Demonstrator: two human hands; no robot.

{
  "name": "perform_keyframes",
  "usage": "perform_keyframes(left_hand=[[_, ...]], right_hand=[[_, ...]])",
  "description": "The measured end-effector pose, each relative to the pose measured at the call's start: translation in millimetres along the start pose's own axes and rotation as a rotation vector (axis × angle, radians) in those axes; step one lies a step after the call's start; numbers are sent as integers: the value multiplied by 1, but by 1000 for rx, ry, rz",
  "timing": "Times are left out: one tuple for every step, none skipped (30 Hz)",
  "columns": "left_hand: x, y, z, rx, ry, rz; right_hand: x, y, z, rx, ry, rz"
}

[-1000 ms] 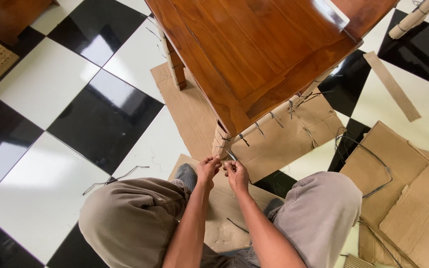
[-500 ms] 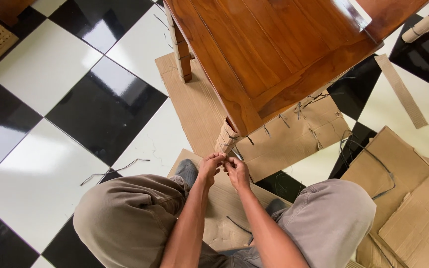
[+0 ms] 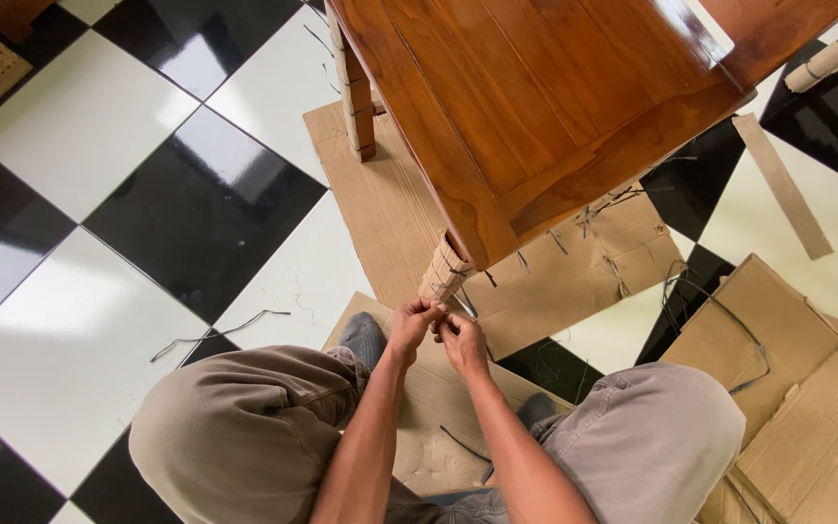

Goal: Wrap the legs of a wooden table with cardboard and secure them with ties.

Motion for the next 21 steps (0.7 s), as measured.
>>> perform_keyframes(left_hand=[[0,-1,-2,20,28,-23],[0,-3,-4,40,57,-47],[1,-5,0,39,57,-48],[2,-8,3,57,71,-66],[3,-11,7,76,84,-84],[1,-10,4,75,83,-85],[-1,-10,1,103,82,-92],[-3,-10,-2,130,83,-99],[-1,-11,3,129,82,-99],[2,-14,6,171,96,-108],[5,-16,9,212,110,-116],[7,-19,14,211,111,-119],[10,-21,18,246,124,-109],[12,-22,22,281,136,-99],[10,-22,21,280,136,-101],[8,-21,19,311,137,-88],[6,-20,17,341,139,-74],[8,-21,21,342,139,-75],[11,-21,23,334,150,-78],[13,-21,26,326,159,-79],[10,-21,22,328,158,-79]], right_hand=[[-4,-7,2,-56,-9,-71],[-9,-13,3,-113,-19,-140],[-10,-13,6,-115,-20,-139],[-13,-20,11,-79,-60,-267],[-17,-28,16,-43,-100,-395],[-16,-28,20,-44,-99,-394],[-17,-28,29,-41,-171,-391],[-18,-28,37,-37,-243,-388],[-15,-27,36,-38,-243,-388],[-12,-23,39,-58,-289,-359],[-10,-19,41,-78,-335,-331],[-4,-19,39,-79,-337,-329],[3,-16,34,-101,-279,-301],[10,-14,28,-122,-221,-273],[16,-13,23,-123,-222,-271],[24,-9,14,-152,-151,-230],[32,-5,6,-181,-81,-188],[33,-4,6,-179,-81,-188],[34,-2,7,-160,-103,-180],[34,-1,7,-141,-124,-174],[36,0,6,-140,-122,-174]])
Point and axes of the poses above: each hand's wrist, its own x-axis towards the middle knuckle, its own y-axis out of the palm, z = x × y, the point moved 6 cm from there along x, towards the middle knuckle, and after that the axes turned 8 degrees about y, right-handed, at the moved point
